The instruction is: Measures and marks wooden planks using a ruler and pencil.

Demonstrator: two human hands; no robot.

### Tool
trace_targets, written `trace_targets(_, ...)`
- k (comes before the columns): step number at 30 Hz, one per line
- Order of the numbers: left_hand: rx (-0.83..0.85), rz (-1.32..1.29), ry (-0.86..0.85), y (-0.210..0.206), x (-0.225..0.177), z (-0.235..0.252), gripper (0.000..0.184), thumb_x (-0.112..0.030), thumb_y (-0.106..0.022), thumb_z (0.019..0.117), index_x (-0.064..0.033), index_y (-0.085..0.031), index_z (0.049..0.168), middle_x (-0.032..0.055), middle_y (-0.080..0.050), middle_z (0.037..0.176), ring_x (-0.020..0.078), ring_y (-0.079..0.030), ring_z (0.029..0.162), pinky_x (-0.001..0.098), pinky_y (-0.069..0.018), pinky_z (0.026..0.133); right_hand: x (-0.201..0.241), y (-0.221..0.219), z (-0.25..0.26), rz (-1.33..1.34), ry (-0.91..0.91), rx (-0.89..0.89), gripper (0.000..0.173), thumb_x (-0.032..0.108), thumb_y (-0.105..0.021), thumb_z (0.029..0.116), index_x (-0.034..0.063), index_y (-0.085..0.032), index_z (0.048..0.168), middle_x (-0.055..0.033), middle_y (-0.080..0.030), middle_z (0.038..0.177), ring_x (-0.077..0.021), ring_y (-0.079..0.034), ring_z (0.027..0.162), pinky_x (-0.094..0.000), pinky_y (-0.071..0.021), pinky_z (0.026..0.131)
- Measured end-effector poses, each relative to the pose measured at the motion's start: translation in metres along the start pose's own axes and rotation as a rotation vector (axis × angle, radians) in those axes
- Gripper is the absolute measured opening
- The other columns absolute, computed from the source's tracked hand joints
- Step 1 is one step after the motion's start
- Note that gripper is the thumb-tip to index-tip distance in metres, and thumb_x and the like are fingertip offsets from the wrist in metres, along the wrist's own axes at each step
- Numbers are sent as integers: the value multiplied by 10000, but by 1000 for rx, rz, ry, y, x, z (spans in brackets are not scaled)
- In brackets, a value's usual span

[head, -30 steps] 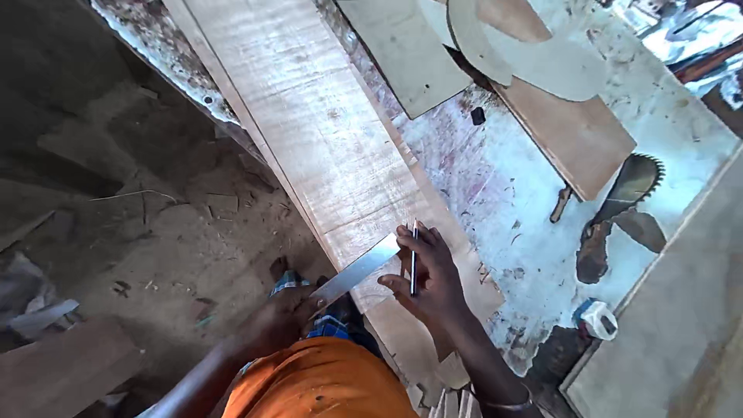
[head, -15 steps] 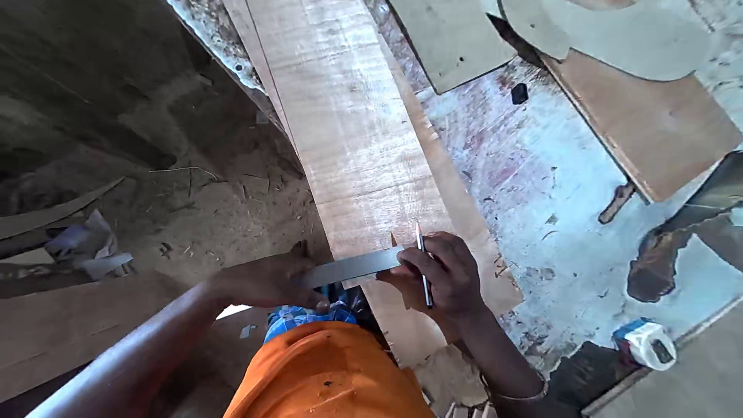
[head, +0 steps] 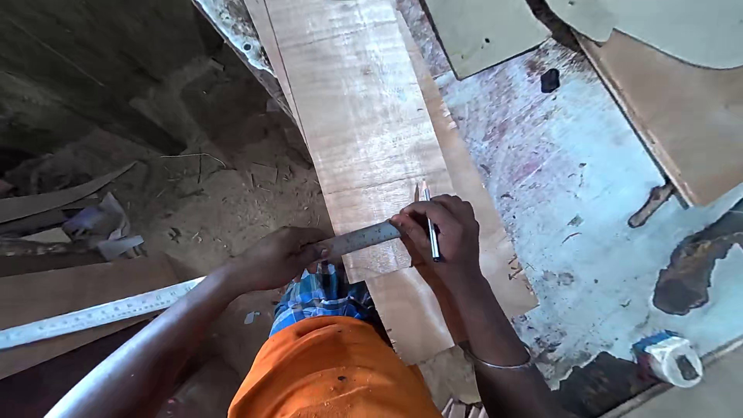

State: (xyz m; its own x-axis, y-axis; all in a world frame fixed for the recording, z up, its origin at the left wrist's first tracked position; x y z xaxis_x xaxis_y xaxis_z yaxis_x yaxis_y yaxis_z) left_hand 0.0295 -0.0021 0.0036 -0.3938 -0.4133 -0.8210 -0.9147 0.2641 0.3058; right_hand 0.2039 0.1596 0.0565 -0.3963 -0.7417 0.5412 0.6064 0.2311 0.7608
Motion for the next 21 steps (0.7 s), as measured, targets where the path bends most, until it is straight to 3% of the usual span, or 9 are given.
trace_targets(3, 14, -87, 60, 4, 8, 9, 234, -276, -549, 1066, -130, -657, 1213, 39, -692, 800, 137, -619, 539, 279, -535, 474, -7, 1, -2, -75, -84, -54, 411, 477, -790, 872, 112, -739, 1055, -133, -641, 1055, -242, -630, 852, -409, -554, 726)
trace_targets(5, 39, -147, 82, 2, 11, 14, 229, -256, -558, 1060, -119, -648, 1219, 62, -698, 795, 149, -604, 508, 275, -512, 448, -2, 4, -8, -130, -91, -112, 366, 466, -794, 873, 110, -736, 937, -113, -632, 973, -235, -610, 818, -391, -520, 701)
trace_targets(7, 62, -214, 89, -1, 12, 17, 235, -236, -559, 1059, -98, -649, 1226, 75, -713, 800, 150, -605, 498, 266, -502, 435, 4, 4, -15, -177, -90, -125, 288, 419, -768, 911, 134, -754, 870, -81, -653, 913, -236, -610, 843, -393, -496, 734)
trace_targets(10, 83, -310, 100, -2, 14, 19, 227, -218, -566, 1055, -73, -676, 1191, 90, -721, 798, 148, -598, 488, 247, -479, 418, 5, 6, -21, -178, -78, -134, 225, 368, -766, 921, 147, -783, 878, -80, -659, 906, -241, -604, 873, -401, -481, 774)
trace_targets(12, 89, -347, 95, -4, 15, 20, 222, -226, -574, 1052, -64, -687, 1154, 100, -717, 781, 149, -589, 471, 244, -471, 405, 2, 7, -22, -177, -92, -135, 227, 377, -776, 909, 152, -789, 875, -87, -662, 911, -260, -601, 911, -456, -447, 858)
trace_targets(15, 119, -311, 86, -5, 12, 22, 236, -247, -548, 1065, -76, -694, 1135, 84, -722, 808, 147, -602, 500, 251, -484, 431, -7, 10, -21, -141, -156, -115, 245, 402, -794, 889, 157, -779, 877, -87, -658, 942, -275, -596, 976, -505, -417, 941)
trace_targets(18, 165, -307, 51, -7, 8, 23, 249, -135, -462, 1069, -62, -694, 1125, 84, -723, 850, 150, -621, 530, 267, -515, 455, -15, 15, -19, -114, -175, -93, 245, 393, -815, 872, 151, -780, 886, -79, -680, 938, -253, -619, 945, -473, -470, 894)
trace_targets(21, 242, -323, 65, -11, 5, 23, 260, -124, -431, 1066, -65, -668, 1156, 92, -725, 887, 173, -666, 605, 288, -559, 519, -22, 17, -18, -69, -152, -103, 216, 375, -832, 859, 169, -793, 908, -59, -700, 942, -233, -626, 972, -450, -474, 885)
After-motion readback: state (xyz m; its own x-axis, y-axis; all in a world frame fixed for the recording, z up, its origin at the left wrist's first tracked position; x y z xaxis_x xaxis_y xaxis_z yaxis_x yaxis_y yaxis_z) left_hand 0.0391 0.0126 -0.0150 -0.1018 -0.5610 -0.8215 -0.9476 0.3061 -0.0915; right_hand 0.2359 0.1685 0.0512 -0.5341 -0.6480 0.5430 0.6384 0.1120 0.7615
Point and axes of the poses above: each hand's wrist, its own z-axis towards the middle knuckle, its own y-axis out of the back of the hand, x = y × z, the point moved 10 cm from there along z, towards the middle knuckle
